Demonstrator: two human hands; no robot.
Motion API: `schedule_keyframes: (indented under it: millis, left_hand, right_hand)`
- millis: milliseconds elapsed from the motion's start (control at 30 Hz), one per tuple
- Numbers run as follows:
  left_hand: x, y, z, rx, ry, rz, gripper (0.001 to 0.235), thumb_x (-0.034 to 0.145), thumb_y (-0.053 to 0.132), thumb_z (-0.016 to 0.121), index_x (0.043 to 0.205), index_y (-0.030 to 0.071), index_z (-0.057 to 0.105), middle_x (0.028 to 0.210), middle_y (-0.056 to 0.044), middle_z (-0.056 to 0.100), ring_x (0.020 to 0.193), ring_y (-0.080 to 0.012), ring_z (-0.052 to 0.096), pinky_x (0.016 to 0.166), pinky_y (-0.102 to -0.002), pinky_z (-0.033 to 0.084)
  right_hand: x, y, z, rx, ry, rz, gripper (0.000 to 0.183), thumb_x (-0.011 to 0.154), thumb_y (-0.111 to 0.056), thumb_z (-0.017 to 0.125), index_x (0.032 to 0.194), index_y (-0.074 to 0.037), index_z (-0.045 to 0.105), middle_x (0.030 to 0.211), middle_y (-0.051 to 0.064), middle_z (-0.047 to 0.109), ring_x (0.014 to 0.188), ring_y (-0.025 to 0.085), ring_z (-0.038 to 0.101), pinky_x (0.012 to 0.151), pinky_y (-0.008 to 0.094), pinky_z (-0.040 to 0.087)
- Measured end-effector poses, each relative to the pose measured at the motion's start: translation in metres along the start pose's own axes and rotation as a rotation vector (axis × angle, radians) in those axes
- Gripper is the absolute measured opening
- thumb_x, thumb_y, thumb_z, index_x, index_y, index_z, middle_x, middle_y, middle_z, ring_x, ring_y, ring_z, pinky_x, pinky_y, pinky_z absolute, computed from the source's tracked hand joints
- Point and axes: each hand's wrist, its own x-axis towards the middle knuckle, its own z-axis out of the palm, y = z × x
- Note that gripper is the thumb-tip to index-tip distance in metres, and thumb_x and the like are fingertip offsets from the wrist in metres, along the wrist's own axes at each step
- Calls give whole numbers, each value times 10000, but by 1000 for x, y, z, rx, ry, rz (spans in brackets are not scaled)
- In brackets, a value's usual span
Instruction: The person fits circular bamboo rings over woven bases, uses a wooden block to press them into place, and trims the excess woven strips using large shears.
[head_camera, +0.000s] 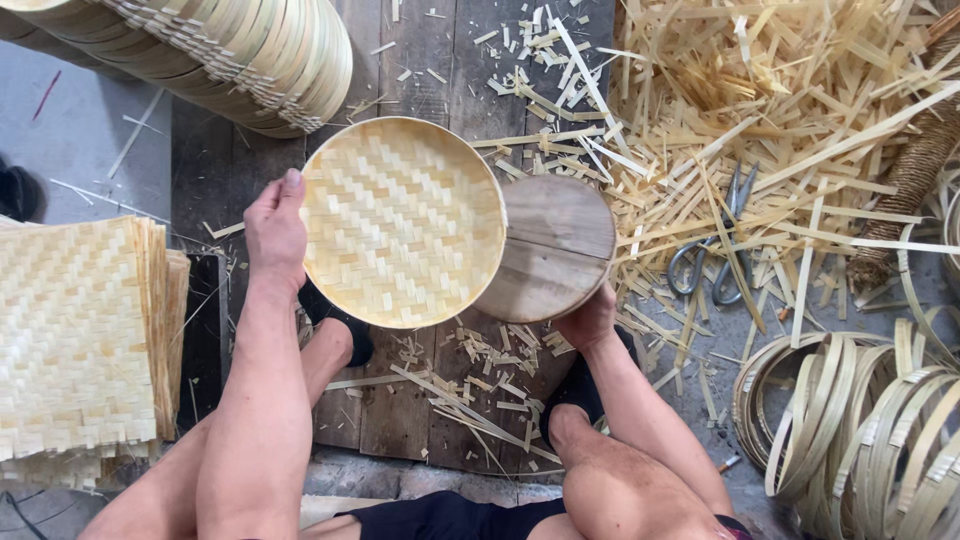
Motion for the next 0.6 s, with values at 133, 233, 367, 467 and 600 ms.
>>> schedule_keyframes:
  millis: [133,233,367,467,600]
  left_hand:
    - [26,-32,11,-154,-96,-149,294,1052,249,635,1142,-14,730,1012,-63,746,848,-115,669,754,-273,574]
    - [40,-66,38,-172,-195,-118,268,1049,221,650,1188,-2,702,1019,-27,727,871,-93,653,773,-253,561]
    - [42,-97,85,-91,-240,-245,258,1028,222,632,1172,30,726,986,-14,741,826,-84,658,739,-250,561]
    - [41,-111,120,-20,-295,-207,254,1045,215,632,1182,32,743,988,-22,734,819,-80,627,730,-250,533]
    - [26,-96,155,412,-201,318,266,1040,243,656,1170,37,763,1033,-82,735,875,-162,657,776,-325,541]
  right_hand:
    - [-17,-20,11,-17,66,122,837,1008,-667,308,1473,3,496,1406,177,617,1270,339,583,1049,482,484]
    - [-40,-32,-1,-255,90,69,754,1023,-590,268,1423,6,499,1307,171,671,1139,310,683,924,451,575]
    - [-47,-14,-17,-753,405,72,457,997,-279,452,1378,-58,574,1079,148,737,850,276,748,735,393,626]
    - [-65,-3,-21,-1161,548,-27,344,1003,-189,539,1313,-98,658,892,140,741,725,225,723,621,370,564]
    - [-86,6,-15,-1508,537,-423,197,966,-117,623,1135,-58,706,861,133,720,741,240,720,677,368,566]
